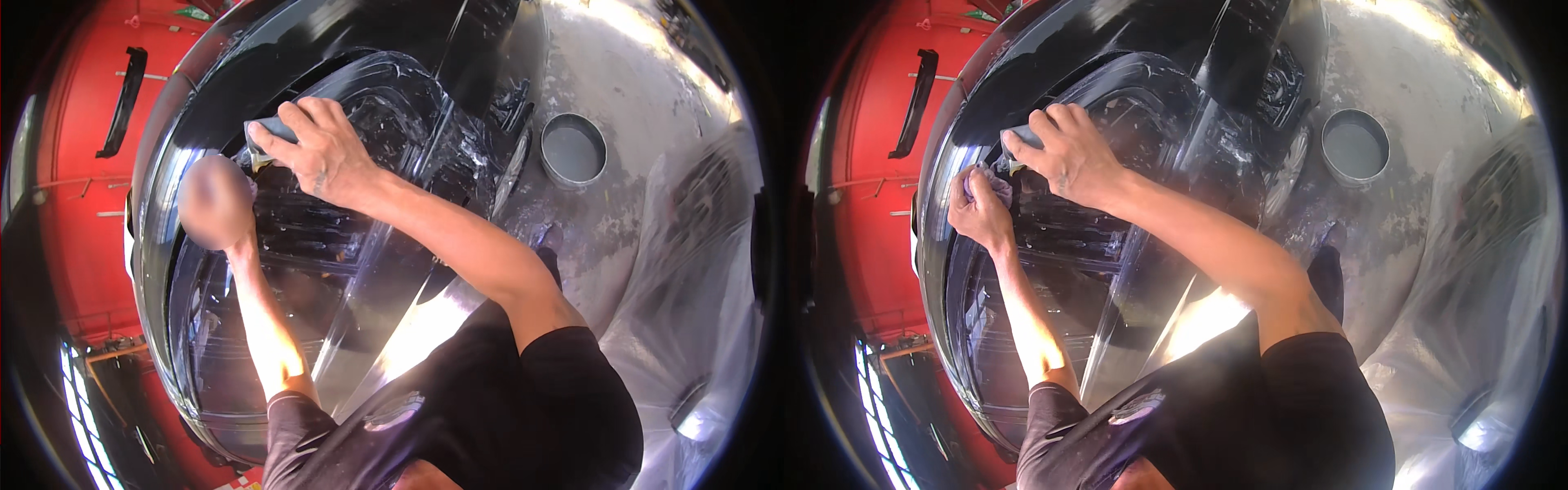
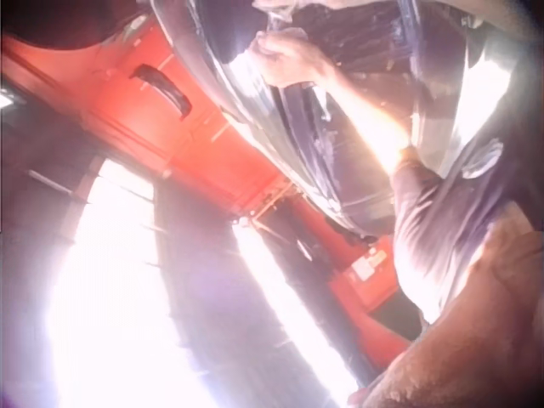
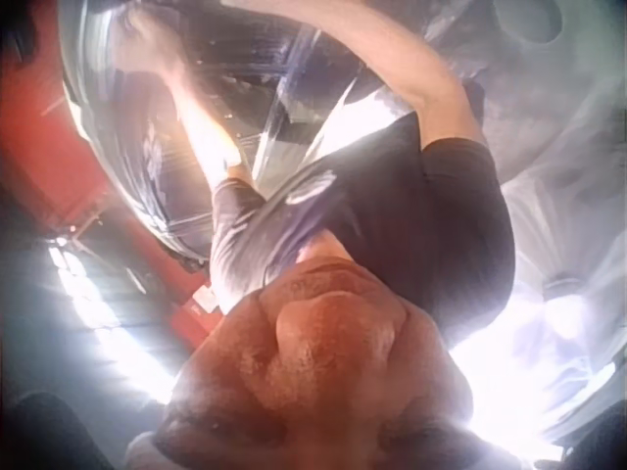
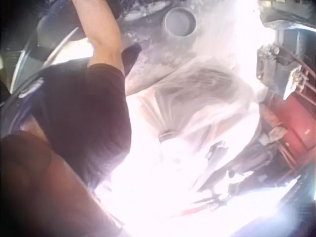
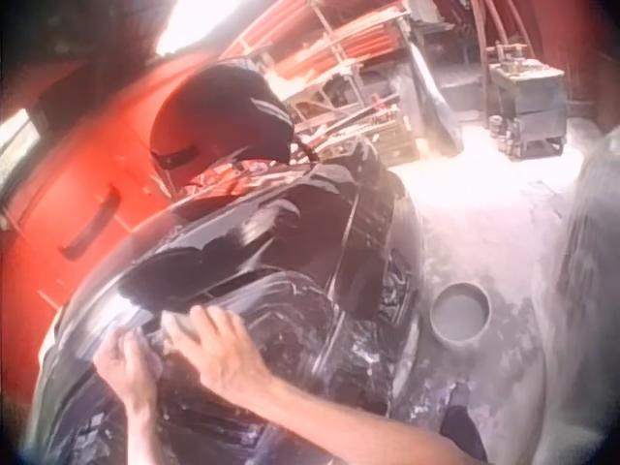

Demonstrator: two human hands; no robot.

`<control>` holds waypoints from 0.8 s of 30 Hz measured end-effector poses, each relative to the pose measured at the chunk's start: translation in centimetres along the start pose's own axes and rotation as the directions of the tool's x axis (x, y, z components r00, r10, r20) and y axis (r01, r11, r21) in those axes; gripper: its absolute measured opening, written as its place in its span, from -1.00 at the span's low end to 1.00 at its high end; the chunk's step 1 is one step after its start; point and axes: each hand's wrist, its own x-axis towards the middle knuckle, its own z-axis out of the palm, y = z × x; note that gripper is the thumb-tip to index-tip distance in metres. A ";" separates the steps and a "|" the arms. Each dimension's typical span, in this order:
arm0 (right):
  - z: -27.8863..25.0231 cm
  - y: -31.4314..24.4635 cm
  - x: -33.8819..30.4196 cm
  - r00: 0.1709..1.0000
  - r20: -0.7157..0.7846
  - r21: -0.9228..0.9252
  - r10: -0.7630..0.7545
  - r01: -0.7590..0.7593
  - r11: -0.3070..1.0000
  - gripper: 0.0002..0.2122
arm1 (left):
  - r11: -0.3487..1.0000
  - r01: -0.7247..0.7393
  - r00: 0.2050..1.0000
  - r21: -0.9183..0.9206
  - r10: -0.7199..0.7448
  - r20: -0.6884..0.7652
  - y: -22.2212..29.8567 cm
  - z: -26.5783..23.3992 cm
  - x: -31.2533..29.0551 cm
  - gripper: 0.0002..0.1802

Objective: The person applies a transparent protective film to the rear quarter panel of a black car. They use a squeegee to smooth the film and a purple cloth to wipe the surface, working methodically along the panel's curves and edges.

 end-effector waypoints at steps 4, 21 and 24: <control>-6.1 10.1 -3.8 0.983 -0.028 -0.196 0.183 -0.185 0.963 -0.45 | 0.998 0.068 0.997 0.002 -0.068 0.027 0.6 -0.1 -0.2 -0.80; -5.3 7.2 -1.4 0.940 -0.129 -0.169 0.315 -0.334 0.927 -0.47 | 0.997 0.077 0.997 0.010 -0.077 0.009 1.6 0.5 0.3 -0.81; -2.1 3.2 -0.5 0.989 -0.034 -0.012 0.142 -0.143 0.990 -0.42 | 0.998 -0.027 1.000 0.049 0.027 -0.003 0.7 -0.1 -0.2 -0.80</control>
